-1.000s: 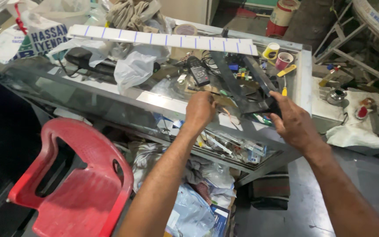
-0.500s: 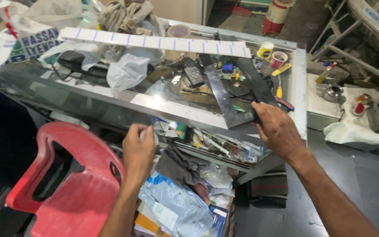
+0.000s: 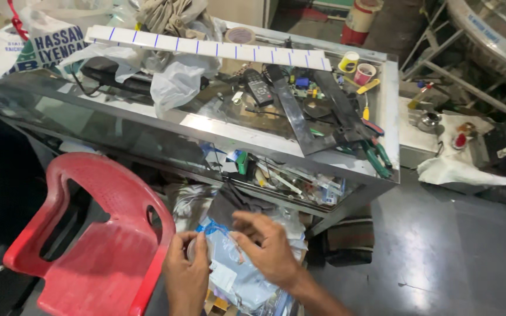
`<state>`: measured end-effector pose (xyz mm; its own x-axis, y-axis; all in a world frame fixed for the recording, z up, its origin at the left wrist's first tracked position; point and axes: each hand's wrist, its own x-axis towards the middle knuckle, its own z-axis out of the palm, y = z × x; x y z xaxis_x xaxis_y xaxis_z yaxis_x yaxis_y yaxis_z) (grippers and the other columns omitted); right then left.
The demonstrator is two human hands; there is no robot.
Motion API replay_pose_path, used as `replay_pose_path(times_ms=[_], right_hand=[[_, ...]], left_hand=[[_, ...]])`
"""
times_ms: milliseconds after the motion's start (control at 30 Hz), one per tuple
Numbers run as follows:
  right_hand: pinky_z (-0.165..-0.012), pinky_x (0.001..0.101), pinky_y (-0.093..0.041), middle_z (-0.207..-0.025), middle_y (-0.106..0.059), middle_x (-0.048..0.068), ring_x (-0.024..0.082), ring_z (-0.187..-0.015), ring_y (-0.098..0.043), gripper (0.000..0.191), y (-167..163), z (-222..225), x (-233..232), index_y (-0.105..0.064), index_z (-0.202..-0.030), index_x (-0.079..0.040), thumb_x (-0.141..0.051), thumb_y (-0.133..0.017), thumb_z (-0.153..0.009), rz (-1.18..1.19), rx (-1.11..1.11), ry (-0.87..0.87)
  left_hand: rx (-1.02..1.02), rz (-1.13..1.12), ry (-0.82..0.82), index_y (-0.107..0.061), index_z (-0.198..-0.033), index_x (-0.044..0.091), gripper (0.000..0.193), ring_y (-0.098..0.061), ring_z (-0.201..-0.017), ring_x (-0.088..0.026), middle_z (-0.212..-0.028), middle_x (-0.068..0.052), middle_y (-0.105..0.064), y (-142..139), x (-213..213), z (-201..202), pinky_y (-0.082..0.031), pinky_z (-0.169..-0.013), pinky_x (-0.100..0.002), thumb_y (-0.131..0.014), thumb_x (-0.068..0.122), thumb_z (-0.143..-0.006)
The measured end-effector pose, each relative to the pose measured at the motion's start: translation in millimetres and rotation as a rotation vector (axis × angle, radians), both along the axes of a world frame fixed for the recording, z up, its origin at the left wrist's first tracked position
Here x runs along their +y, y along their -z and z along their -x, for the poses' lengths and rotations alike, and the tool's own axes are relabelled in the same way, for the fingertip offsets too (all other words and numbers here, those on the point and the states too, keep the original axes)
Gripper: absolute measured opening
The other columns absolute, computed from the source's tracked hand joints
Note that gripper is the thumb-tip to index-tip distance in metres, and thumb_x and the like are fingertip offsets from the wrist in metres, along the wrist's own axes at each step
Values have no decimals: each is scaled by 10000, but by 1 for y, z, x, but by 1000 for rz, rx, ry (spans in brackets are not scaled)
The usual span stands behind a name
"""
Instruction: The person solders joints on a large green circuit board laid on a wooden workbench, holding the board steady with one hand while applying a soldering iron with the other. They briefly walk to a parts shelf to pick up a component, then return and continue soldering, using a solder wire spool and pliers beside the board.
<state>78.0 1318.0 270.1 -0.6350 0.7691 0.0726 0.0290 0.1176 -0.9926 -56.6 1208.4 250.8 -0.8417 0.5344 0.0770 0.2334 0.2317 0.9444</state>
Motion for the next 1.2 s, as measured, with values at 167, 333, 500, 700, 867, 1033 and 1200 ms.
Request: replay_pose_path(times_ms=[167, 333, 500, 700, 867, 1033, 1200], right_hand=[[-621, 246, -571, -966, -735, 60, 99, -748, -678, 335, 9, -2, -29, -719, -1231, -8, -133, -747, -922, 19, -114, -57], [-624, 212, -536, -928, -731, 36, 62, -730, -640, 327, 15, -18, -27, -681, -1292, 7, -131, -675, -995, 308, 87, -152], [-552, 201, -495, -889, -713, 13, 39, -659, -598, 311, 4, -56, -11, -685, -1260, -45, -101, -679, -954, 335, -49, -161], [-588, 237, -546, -881, -726, 34, 78, -691, -665, 213, -13, -105, 34, -781, -1104, -51, -111, -651, -946, 142, -127, 36], [-617, 363, -492, -839, -693, 152, 222, -688, -648, 162, -53, -168, 190, -749, -1072, 4, -149, -719, -1033, -784, -345, 734], [-809, 479, -540, -979, -703, 238, 414, -903, -681, 253, -66, -168, 291, -736, -1094, 20, -120, -746, -883, -962, -620, 385], [-855, 508, -531, -994, -704, 237, 440, -956, -672, 237, -70, -135, 302, -736, -1084, -8, -130, -698, -885, -877, -742, 211]], left_hand=[[-158, 14, -75, -659, -965, 6, 180, -643, -609, -139, -790, -85, -689, 20, -21, -1, -550, -453, -305, -682, 184, -953], [-323, -182, 23, -617, -1029, -7, 170, -690, -687, -143, -967, -103, -664, 35, -23, -6, -605, -471, -315, -628, 154, -978], [-516, -300, 146, -580, -1102, 19, 146, -713, -744, -142, -1011, -96, -690, 33, 2, -35, -627, -505, -308, -568, 106, -985], [-767, -348, 366, -638, -1270, 54, 380, -686, -744, -119, -997, -73, -684, 19, 45, -74, -626, -554, -303, -535, 13, -906], [-925, -335, 437, -730, -1129, -24, 288, -705, -675, -163, -898, -89, -675, 15, 65, -87, -617, -538, -314, -571, 68, -907], [-884, -238, 467, -733, -1030, -40, 245, -640, -565, -149, -762, -70, -680, 10, 82, -99, -550, -480, -296, -726, 178, -918], [-595, -239, 562, -720, -929, -44, 234, -594, -573, -108, -742, -45, -666, 5, 132, -105, -495, -448, -274, -746, 188, -944]])
